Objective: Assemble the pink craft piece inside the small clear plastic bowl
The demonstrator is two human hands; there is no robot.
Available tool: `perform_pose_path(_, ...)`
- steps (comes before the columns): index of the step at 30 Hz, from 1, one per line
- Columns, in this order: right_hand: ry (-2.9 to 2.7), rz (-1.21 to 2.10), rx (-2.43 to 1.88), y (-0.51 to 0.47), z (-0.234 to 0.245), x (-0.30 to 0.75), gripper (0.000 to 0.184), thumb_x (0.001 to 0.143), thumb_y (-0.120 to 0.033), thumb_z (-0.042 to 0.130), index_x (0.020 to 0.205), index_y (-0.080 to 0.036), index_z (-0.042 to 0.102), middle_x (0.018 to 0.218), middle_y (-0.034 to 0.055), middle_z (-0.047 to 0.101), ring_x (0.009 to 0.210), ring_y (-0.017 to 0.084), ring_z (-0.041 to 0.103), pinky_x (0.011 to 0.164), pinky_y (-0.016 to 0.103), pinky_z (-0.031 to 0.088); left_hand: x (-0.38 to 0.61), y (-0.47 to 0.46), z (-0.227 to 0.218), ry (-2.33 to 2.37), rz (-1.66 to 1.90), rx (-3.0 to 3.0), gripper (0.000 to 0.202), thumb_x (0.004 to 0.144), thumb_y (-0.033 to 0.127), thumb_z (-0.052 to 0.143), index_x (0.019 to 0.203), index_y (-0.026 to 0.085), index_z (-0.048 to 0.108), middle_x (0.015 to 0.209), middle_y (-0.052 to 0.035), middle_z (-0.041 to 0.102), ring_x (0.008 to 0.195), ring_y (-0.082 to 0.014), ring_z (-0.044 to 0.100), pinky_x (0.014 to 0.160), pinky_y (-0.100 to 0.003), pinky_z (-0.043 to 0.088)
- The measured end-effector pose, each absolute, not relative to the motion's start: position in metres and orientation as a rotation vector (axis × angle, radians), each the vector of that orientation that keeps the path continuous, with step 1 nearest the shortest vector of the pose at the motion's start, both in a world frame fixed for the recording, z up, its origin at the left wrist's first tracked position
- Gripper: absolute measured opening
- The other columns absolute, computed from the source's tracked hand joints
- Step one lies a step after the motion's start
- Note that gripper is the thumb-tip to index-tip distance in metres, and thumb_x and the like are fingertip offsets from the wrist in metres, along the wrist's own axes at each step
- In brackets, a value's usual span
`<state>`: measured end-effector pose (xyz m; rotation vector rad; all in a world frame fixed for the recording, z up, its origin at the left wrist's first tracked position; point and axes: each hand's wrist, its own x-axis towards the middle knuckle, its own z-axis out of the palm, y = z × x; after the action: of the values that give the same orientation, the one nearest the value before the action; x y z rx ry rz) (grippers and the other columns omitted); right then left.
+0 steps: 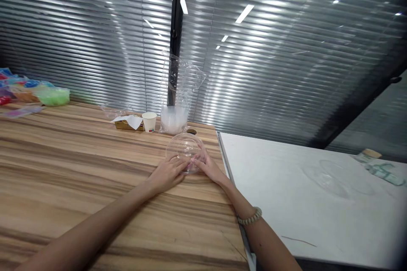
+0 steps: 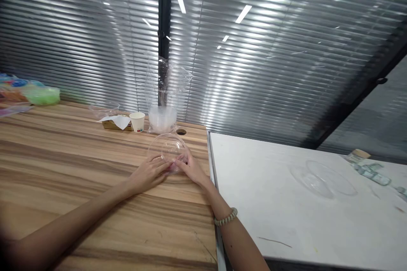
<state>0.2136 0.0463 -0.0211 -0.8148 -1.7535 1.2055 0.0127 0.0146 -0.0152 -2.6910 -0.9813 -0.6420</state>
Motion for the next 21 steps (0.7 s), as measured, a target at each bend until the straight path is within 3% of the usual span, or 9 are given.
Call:
perform_pose_path(5,-1.767,1.180,-0.864,0.0461,-0.0201,0.2135,0.077,0.082,-0.040,0.060,0.144,-0.024,0.018,0.090,0.0013,0.059,0.086,0.017,0.057,0.085,0.034,0.044,0.0129,0.0138,-0.0148,-1.003,-0.659,-2.659,0.017,0.085,0.020,0.050,0.097,0.017,0.061,0.096,-0.0062,0.066,0.095,-0.0209,0.058,0.098,-0.040,0.040)
perform_pose_path(11,-1.773,1.175,-0.862,0.0471,-0.0220,0.2143,0.077,0.083,-0.041,0.059,0.145,-0.025,0.016,0.091,0.0021,0.058,0.087,0.017,0.056,0.086,0.035,0.044,0.0148,0.0096,-0.0096,-1.117,-0.741,-2.544,0.027,0.079,0.021,0.056,0.104,0.014,0.058,0.104,-0.0103,0.064,0.105,-0.0253,0.054,0.102,-0.044,0.037)
perform_pose_path(21,-1.755,1.205,-0.860,0.0470,-0.0213,0.2149,0.080,0.082,-0.043,0.060,0.145,-0.025,0.014,0.092,0.0015,0.058,0.085,0.016,0.056,0.085,0.034,0.045,0.0155,0.0095,-0.0094,-1.157,-0.656,-2.549,0.019,0.081,0.023,0.055,0.097,0.015,0.062,0.097,-0.0085,0.066,0.099,-0.0241,0.056,0.105,-0.046,0.032)
